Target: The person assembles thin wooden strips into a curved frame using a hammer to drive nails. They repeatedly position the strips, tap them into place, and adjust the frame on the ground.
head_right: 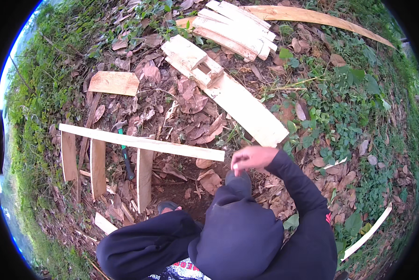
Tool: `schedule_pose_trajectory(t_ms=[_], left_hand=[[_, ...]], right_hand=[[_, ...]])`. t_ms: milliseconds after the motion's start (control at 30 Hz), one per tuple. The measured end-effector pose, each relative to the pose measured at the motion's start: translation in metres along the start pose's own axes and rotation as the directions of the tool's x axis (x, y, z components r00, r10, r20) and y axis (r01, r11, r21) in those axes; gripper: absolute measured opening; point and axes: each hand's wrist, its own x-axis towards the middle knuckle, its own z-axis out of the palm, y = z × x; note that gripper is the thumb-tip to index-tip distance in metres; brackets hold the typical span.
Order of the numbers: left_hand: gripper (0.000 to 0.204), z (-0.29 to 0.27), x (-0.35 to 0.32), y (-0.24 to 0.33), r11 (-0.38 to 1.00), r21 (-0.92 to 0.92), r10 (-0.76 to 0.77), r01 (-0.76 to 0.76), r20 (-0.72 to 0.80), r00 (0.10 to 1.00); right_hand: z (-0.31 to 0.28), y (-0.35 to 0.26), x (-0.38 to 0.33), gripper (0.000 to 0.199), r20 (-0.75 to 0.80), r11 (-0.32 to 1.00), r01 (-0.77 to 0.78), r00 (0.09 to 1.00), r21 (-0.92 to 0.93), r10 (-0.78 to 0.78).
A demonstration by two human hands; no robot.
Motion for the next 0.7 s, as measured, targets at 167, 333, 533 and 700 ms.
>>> schedule_pose_trajectory(t_ms=[167,333,533,700], left_hand=[[0.046,-0.002,-0.001,0.009,0.999,-0.016,-0.037,0.037,-0.004,0.999],[0.049,-0.005,-0.002,0.013,0.995,-0.051,-0.083,0.083,-0.002,0.997],[0.053,-0.008,-0.003,0.003,0.987,-0.12,-0.108,0.109,0.014,0.994],[0.055,0.0,0.008,-0.019,0.974,-0.184,-0.132,0.136,0.03,0.991]], right_hand=[[-0.119,-0.082,0.082,0.072,-0.633,0.782,-0.079,0.64,-0.619,-0.437],[-0.184,-0.145,0.211,0.123,-0.8,0.668,-0.462,0.471,-0.583,-0.372],[-0.19,-0.151,0.289,0.1,-0.848,0.599,-0.6,0.387,-0.53,-0.363],[-0.175,-0.15,0.268,0.086,-0.82,0.697,-0.433,0.295,-0.572,-0.49]])
